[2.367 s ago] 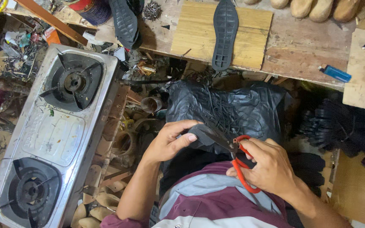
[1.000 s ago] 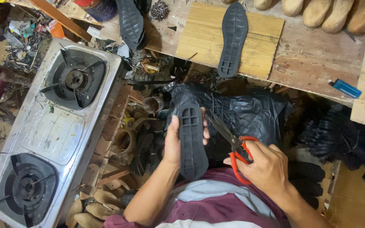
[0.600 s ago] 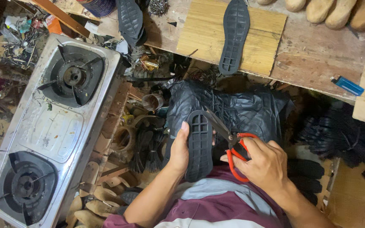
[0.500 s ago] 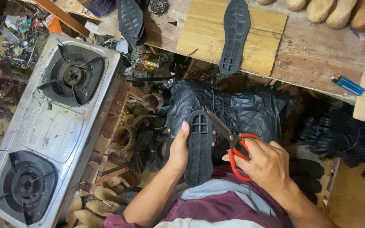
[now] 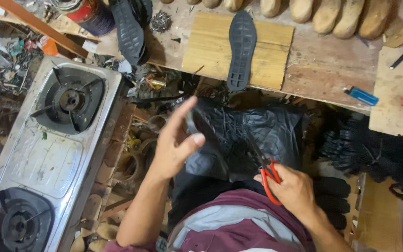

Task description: The person uses red-handled scissors to trim the edges of black rubber shoe soles. They hold each sole in the left hand and cut along the perimeter with the right hand, then place the trimmed sole on the workbench. The process repeats for multiple soles.

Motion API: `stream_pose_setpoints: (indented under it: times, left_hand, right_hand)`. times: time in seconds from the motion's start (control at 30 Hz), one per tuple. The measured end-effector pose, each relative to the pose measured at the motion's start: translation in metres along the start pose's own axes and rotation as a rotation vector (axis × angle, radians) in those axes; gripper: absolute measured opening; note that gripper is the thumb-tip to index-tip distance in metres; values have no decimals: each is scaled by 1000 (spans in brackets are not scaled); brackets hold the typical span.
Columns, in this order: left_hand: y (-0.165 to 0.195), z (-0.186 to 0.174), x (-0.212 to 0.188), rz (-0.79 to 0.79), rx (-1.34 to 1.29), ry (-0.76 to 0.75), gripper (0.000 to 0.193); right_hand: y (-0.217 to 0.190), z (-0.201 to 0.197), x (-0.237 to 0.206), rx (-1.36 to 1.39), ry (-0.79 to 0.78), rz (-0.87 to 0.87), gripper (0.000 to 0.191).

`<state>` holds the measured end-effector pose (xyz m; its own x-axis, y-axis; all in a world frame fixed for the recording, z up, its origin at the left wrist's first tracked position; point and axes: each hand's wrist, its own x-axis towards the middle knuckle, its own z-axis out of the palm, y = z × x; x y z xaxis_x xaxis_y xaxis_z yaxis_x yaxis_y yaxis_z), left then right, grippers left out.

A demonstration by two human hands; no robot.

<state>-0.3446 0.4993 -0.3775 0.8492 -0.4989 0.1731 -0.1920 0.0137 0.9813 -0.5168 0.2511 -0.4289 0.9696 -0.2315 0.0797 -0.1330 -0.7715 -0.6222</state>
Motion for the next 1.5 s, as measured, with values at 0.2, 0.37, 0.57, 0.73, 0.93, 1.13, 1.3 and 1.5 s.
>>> stream_pose_setpoints:
  times: [0.2, 0.37, 0.57, 0.73, 0.93, 1.13, 1.3, 1.5]
  left_hand:
    - [-25, 96, 60, 486, -41, 414, 57]
    - [-42, 164, 100, 357, 493, 461, 45]
    - [-40, 210, 92, 223, 601, 488, 38]
    - [-24, 210, 102, 162, 683, 411, 40]
    - [-18, 201, 120, 255, 737, 286, 33]
    - [-27, 204, 119, 236, 667, 228, 30]
    - [-52, 222, 94, 266, 660, 289, 29]
    - [-71, 233, 66, 290, 680, 354, 28]
  right_hand:
    - [4, 4, -22, -7, 27, 211, 33]
    - [-9, -24, -25, -66, 77, 148, 39]
    - [1, -52, -36, 32, 167, 64, 28]
    - [4, -62, -27, 4, 93, 133, 33]
    - [17, -58, -25, 1, 197, 95, 35]
    - [22, -50, -27, 17, 221, 94, 34]
    - [36, -36, -41, 28, 195, 111, 34]
    - [37, -23, -50, -5, 189, 141, 34]
